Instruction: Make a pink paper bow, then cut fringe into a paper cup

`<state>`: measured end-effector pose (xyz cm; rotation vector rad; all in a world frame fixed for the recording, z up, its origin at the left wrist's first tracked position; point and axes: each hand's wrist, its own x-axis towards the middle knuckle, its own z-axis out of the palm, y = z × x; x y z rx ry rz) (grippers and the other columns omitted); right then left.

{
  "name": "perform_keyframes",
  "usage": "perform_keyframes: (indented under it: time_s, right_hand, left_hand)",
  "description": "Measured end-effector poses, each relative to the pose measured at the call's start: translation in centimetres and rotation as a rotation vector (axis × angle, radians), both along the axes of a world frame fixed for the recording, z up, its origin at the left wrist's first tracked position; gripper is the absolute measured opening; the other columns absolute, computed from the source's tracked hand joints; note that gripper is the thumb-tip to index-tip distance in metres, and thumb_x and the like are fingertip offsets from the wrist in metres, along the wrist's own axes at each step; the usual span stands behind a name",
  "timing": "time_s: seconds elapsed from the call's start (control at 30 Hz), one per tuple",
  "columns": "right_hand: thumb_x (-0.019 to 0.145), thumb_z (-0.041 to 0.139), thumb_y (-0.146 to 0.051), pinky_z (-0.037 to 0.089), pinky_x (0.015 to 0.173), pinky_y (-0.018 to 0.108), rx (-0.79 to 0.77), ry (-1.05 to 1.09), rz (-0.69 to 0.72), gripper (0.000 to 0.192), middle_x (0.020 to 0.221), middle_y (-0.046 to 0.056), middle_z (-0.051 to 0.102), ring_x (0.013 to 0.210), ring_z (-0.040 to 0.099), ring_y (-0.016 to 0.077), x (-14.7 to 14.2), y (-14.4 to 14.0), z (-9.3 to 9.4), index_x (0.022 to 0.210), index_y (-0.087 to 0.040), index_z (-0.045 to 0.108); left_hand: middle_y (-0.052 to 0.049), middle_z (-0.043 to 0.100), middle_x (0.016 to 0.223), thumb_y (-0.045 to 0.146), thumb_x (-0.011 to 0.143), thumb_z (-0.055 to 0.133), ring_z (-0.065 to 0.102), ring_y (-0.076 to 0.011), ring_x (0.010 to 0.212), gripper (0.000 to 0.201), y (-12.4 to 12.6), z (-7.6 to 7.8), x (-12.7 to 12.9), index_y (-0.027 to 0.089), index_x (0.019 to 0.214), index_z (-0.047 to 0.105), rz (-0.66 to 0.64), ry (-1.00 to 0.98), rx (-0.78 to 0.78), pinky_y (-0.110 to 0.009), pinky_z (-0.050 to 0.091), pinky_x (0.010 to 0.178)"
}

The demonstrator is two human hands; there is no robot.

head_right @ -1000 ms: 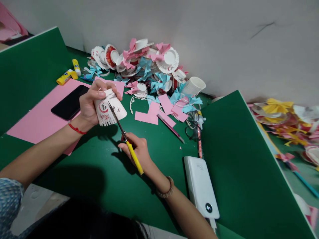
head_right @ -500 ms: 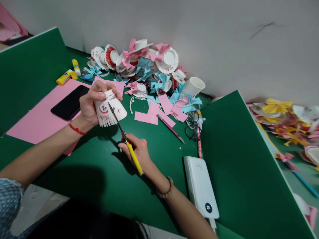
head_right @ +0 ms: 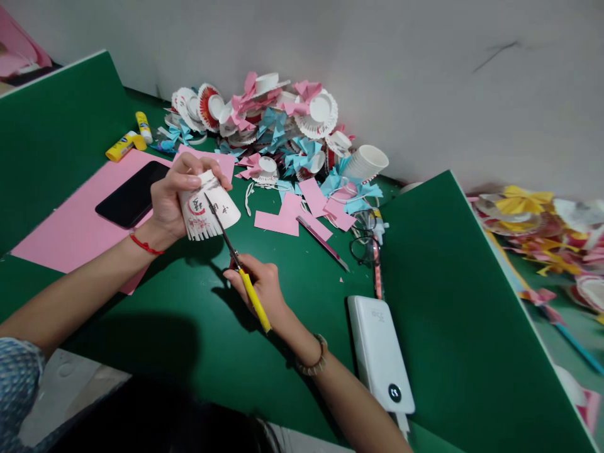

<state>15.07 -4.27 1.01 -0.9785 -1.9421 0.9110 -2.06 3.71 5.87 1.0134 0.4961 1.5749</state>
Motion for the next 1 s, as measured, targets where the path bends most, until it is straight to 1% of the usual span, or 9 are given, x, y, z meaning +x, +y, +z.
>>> perform_keyframes:
  time_s: [0.13, 0.33, 0.47, 0.53, 0.6, 0.77, 0.87, 1.0]
  right_hand:
    - [0.09, 0.049, -0.049, 0.027, 0.043, 0.02, -0.007, -0.009, -0.001, 0.038, 0.051, -0.006, 0.037, 0.043, 0.031, 0.0069, 0.0, 0.0, 0.1, 0.068, -0.018, 0.053]
    - [0.09, 0.048, -0.05, 0.027, 0.044, 0.021, -0.036, -0.017, -0.007, 0.039, 0.051, -0.006, 0.036, 0.044, 0.031, 0.0074, 0.0, 0.0, 0.2, 0.068, -0.018, 0.052]
    - [0.089, 0.049, -0.051, 0.028, 0.044, 0.022, -0.055, -0.017, -0.023, 0.039, 0.05, -0.006, 0.037, 0.044, 0.033, 0.0078, 0.0, -0.1, 0.1, 0.067, -0.018, 0.052]
    - [0.089, 0.049, -0.051, 0.027, 0.044, 0.022, -0.061, 0.0, -0.037, 0.039, 0.05, -0.006, 0.037, 0.044, 0.033, 0.0079, 0.0, -0.1, 0.0, 0.067, -0.018, 0.052]
    - [0.09, 0.049, -0.05, 0.028, 0.045, 0.022, -0.066, 0.014, -0.052, 0.039, 0.05, -0.006, 0.037, 0.044, 0.032, 0.0079, 0.0, -0.1, -0.1, 0.069, -0.018, 0.053]
    - [0.09, 0.048, -0.05, 0.028, 0.045, 0.022, -0.085, 0.019, -0.095, 0.039, 0.051, -0.006, 0.038, 0.045, 0.032, 0.0079, -0.2, -0.2, 0.0, 0.069, -0.018, 0.053]
    - [0.088, 0.05, -0.053, 0.028, 0.044, 0.022, -0.137, -0.008, -0.089, 0.041, 0.05, -0.006, 0.037, 0.045, 0.032, 0.0078, -0.1, -0.4, 0.6, 0.069, -0.017, 0.054]
    - [0.084, 0.056, -0.056, 0.031, 0.046, 0.022, -0.222, -0.077, -0.006, 0.041, 0.053, -0.004, 0.043, 0.047, 0.035, 0.0086, 0.4, -0.6, 1.5, 0.072, -0.017, 0.056]
  left_hand:
    - [0.003, 0.061, 0.068, 0.022, 0.056, 0.065, 0.064, -0.0142, 0.063, 0.022, -0.1, 0.1, 0.1, 0.018, 0.059, 0.044, 0.002, 0.003, -0.02, -0.029, 0.052, 0.06]
    - [0.001, 0.059, 0.069, 0.025, 0.059, 0.067, 0.063, -0.0144, 0.063, 0.025, -0.4, 0.3, 0.1, 0.018, 0.06, 0.043, 0.017, 0.01, -0.045, -0.031, 0.051, 0.061]
    - [0.002, 0.062, 0.07, 0.025, 0.058, 0.067, 0.064, -0.0139, 0.063, 0.022, -0.5, 0.2, 0.3, 0.018, 0.061, 0.047, 0.011, -0.011, -0.076, -0.028, 0.05, 0.058]
    - [0.002, 0.064, 0.072, 0.025, 0.058, 0.069, 0.065, -0.0141, 0.064, 0.021, -0.5, 0.1, 0.4, 0.019, 0.064, 0.05, 0.007, -0.028, -0.105, -0.026, 0.05, 0.057]
    - [0.002, 0.066, 0.075, 0.028, 0.06, 0.072, 0.067, -0.0154, 0.069, 0.024, -0.5, -0.1, 0.6, 0.02, 0.072, 0.052, 0.007, -0.03, -0.147, -0.027, 0.052, 0.059]
    - [0.0, 0.07, 0.084, 0.038, 0.063, 0.078, 0.071, -0.0195, 0.082, 0.045, -0.8, -0.8, 0.8, 0.023, 0.093, 0.048, 0.042, -0.04, -0.271, -0.029, 0.055, 0.067]
    - [-0.001, 0.072, 0.086, 0.038, 0.06, 0.082, 0.071, -0.0192, 0.082, 0.053, -1.5, -1.2, 0.5, 0.022, 0.096, 0.046, 0.062, -0.074, -0.34, -0.03, 0.056, 0.07]
    - [-0.003, 0.072, 0.087, 0.038, 0.059, 0.083, 0.071, -0.0179, 0.081, 0.048, -2.7, -1.7, -0.1, 0.018, 0.092, 0.054, 0.038, -0.043, -0.386, -0.028, 0.057, 0.069]
